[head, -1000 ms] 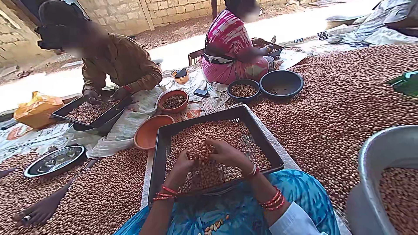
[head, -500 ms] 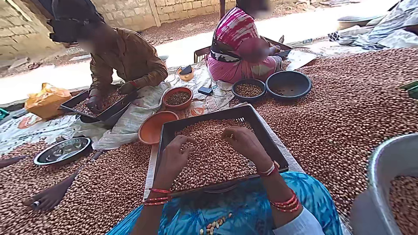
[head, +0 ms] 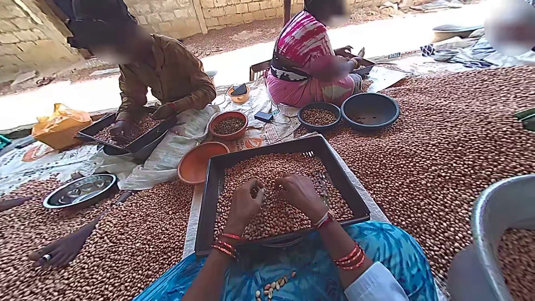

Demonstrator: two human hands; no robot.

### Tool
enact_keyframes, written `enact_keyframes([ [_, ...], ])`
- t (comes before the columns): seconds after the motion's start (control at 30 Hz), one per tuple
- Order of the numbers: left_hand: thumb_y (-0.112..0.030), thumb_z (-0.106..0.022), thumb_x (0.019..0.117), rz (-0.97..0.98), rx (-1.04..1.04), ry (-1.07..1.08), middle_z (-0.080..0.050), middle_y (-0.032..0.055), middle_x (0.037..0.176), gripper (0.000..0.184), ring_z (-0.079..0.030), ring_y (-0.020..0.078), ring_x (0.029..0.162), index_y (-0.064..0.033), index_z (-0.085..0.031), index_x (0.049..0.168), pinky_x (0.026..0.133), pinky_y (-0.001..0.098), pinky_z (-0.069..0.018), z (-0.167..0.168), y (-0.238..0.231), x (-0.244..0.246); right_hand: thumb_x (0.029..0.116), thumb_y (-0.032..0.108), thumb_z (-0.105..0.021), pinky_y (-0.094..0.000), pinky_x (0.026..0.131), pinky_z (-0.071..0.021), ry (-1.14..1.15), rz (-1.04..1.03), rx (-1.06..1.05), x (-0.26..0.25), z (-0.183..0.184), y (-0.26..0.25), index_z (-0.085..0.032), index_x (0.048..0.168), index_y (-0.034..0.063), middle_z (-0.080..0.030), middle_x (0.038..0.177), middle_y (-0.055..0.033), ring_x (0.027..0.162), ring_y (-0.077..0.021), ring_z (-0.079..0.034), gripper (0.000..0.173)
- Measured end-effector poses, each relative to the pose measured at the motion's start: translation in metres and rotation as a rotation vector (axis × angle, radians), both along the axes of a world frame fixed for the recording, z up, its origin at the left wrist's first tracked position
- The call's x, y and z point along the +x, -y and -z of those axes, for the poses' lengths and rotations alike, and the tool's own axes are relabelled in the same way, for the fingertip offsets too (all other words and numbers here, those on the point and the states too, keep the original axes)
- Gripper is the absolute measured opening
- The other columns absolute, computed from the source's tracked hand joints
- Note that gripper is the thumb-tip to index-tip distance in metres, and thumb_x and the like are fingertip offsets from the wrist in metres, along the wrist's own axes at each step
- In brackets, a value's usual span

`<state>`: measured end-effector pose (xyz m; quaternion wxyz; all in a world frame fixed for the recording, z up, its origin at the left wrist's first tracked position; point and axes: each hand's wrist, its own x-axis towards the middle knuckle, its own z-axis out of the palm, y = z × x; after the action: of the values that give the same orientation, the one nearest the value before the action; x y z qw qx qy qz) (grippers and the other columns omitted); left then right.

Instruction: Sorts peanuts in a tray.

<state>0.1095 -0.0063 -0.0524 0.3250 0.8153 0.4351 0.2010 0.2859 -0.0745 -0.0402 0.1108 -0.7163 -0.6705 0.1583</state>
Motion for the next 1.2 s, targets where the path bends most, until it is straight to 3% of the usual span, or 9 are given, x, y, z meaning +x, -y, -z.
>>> enact_keyframes([
  [0.13, -0.001, -0.049, 0.0959, -0.027, -0.164, 0.179, -0.066, 0.0064, 0.093, 0.026, -0.058, 0.0079, 0.064, -0.0004, -0.062, 0.119, 0.060, 0.0254, -0.0501, -0.005, -0.011, -0.007, 0.0984, 0.016, -0.061, -0.0601, 0.088, -0.0499, 0.004, -0.023, -0.011, 0.000, 0.003, -0.002, -0.073, 0.116, 0.0083, -0.073, 0.112, -0.0184, 0.107, -0.0390, -0.068, 0.022],
  [0.23, -0.012, -0.059, 0.1005, 0.007, 0.053, -0.078, -0.065, 0.0083, 0.084, 0.021, -0.058, 0.0181, 0.070, -0.0047, -0.072, 0.116, 0.071, 0.0363, -0.0497, -0.002, -0.001, 0.004, 0.0975, 0.020, -0.063, -0.0601, 0.087, -0.0501, -0.069, -0.022, -0.007, 0.006, 0.003, -0.003, -0.073, 0.115, 0.0083, -0.074, 0.106, -0.0164, 0.102, -0.0368, -0.070, 0.023],
  [0.37, -0.018, -0.061, 0.1016, 0.063, 0.123, -0.300, -0.071, 0.0194, 0.114, 0.026, -0.069, 0.0356, 0.106, -0.0031, -0.071, 0.121, 0.096, 0.0529, -0.0532, 0.003, 0.008, 0.016, 0.0940, 0.013, -0.063, -0.0441, 0.081, -0.0560, -0.377, 0.135, 0.293, 0.021, -0.003, 0.001, -0.068, 0.118, 0.0022, -0.073, 0.100, -0.0125, 0.088, -0.0247, -0.071, 0.026],
  [0.47, -0.014, -0.064, 0.0981, 0.023, -0.020, -0.051, -0.066, 0.0083, 0.083, 0.018, -0.059, 0.0181, 0.071, -0.0013, -0.072, 0.108, 0.072, 0.0366, -0.0502, 0.003, -0.001, 0.007, 0.0913, 0.004, -0.059, -0.0397, 0.075, -0.0534, -0.402, 0.203, 0.378, 0.026, -0.007, 0.003, -0.065, 0.117, -0.0010, -0.068, 0.098, -0.0135, 0.081, -0.0225, -0.065, 0.027],
  [0.6, 0.000, -0.040, 0.0919, 0.065, -0.411, 0.430, -0.057, -0.0028, 0.076, 0.021, -0.052, 0.0018, 0.054, -0.0015, -0.054, 0.108, 0.050, 0.0169, -0.0439, -0.002, -0.017, -0.013, 0.0960, 0.010, -0.060, -0.0535, 0.088, -0.0518, -0.246, 0.088, 0.190, 0.024, 0.003, 0.001, -0.071, 0.115, 0.0022, -0.071, 0.104, -0.0189, 0.098, -0.0349, -0.068, 0.024],
  [0.87, -0.018, -0.067, 0.0976, 0.146, -0.050, -0.367, -0.071, 0.0160, 0.098, 0.023, -0.067, 0.0299, 0.090, -0.0056, -0.074, 0.116, 0.088, 0.0491, -0.0534, -0.005, 0.009, 0.003, 0.0996, 0.012, -0.060, -0.0578, 0.101, -0.0485, -0.104, 0.050, 0.022, 0.013, 0.008, -0.003, -0.072, 0.121, 0.0066, -0.070, 0.123, -0.0196, 0.121, -0.0382, -0.064, 0.025],
  [1.0, -0.015, -0.067, 0.0984, 0.204, -0.104, -0.291, -0.071, 0.0131, 0.092, 0.020, -0.066, 0.0240, 0.083, -0.0028, -0.074, 0.112, 0.084, 0.0441, -0.0535, -0.011, 0.004, -0.006, 0.0986, 0.013, -0.062, -0.0582, 0.096, -0.0498, -0.168, -0.002, -0.010, 0.021, 0.003, 0.002, -0.072, 0.116, 0.0034, -0.071, 0.112, -0.0208, 0.109, -0.0383, -0.067, 0.023],
  [1.1, -0.011, -0.064, 0.0994, 0.626, -0.459, 0.054, -0.075, -0.0002, 0.096, 0.015, -0.070, 0.0047, 0.087, -0.0029, -0.073, 0.109, 0.084, 0.0252, -0.0581, -0.027, -0.008, -0.039, 0.0957, 0.010, -0.070, -0.0312, 0.075, -0.0543, -0.567, -0.388, 0.005, 0.039, -0.009, 0.016, -0.074, 0.106, 0.0009, -0.073, 0.088, -0.0040, 0.077, -0.0096, -0.065, 0.014],
  [1.2, -0.013, -0.062, 0.1010, 0.840, -0.709, 0.227, -0.076, 0.0012, 0.113, 0.023, -0.074, 0.0111, 0.101, -0.0054, -0.070, 0.122, 0.091, 0.0289, -0.0606, -0.045, -0.014, -0.057, 0.0967, 0.003, -0.066, -0.0230, 0.088, -0.0589, -0.926, -0.619, -0.038, 0.051, -0.019, 0.025, -0.068, 0.118, -0.0015, -0.075, 0.109, -0.0017, 0.096, -0.0031, -0.071, 0.022],
])
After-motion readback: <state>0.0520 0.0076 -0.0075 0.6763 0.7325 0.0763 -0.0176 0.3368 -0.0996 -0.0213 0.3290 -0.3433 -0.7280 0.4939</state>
